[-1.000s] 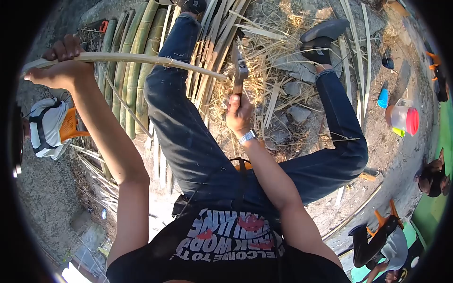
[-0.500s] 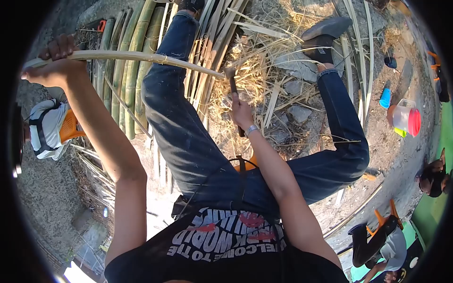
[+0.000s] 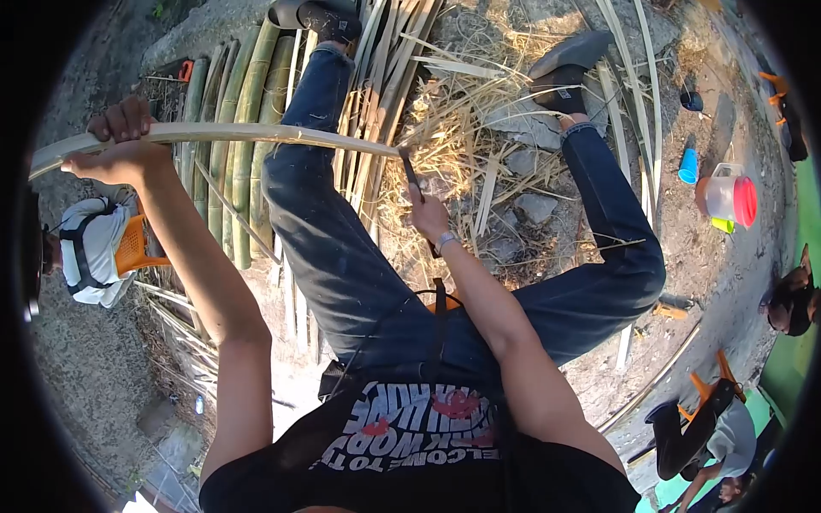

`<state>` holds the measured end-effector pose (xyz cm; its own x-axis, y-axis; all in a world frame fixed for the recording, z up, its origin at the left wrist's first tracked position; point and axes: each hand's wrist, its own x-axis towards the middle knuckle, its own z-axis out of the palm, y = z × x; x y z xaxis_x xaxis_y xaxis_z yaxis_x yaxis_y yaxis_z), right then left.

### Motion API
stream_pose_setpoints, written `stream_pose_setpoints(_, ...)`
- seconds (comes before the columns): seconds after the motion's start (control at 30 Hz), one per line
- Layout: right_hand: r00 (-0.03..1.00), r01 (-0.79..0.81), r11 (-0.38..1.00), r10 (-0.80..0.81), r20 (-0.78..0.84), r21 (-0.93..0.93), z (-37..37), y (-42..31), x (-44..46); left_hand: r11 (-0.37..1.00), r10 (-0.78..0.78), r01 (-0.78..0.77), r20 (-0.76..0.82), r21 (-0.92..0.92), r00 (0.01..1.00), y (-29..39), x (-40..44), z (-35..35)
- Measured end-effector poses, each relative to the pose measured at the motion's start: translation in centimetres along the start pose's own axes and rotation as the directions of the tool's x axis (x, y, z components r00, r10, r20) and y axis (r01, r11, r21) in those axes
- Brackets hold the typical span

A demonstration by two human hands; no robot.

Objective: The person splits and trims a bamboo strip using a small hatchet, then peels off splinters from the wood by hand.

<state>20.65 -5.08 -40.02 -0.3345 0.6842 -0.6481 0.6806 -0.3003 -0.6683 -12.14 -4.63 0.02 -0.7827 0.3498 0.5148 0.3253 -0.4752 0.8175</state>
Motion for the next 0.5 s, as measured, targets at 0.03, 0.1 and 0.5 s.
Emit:
stream_pose_setpoints(0.03,0.987,-0.147,0.985,0.14,0.076,0.088,1.2,4.2,3.4,1.0,-0.007,0.008,0.022,-0.026,1.0,0.1,0.0,0.0)
stream_pose_setpoints(0.1,0.983,-0.181,0.957,0.17,0.067,0.226,-2.1,-0.9,2.8,0.997,0.017,-0.011,0.09,-0.073,0.996,-0.6,0.8,-1.1)
stream_pose_setpoints(0.5,0.996,-0.045,0.971,0.062,-0.062,0.237,-1.5,0.4,0.6,0.984,-0.044,0.074,0.18,-0.163,0.983,-1.3,1.9,-4.3)
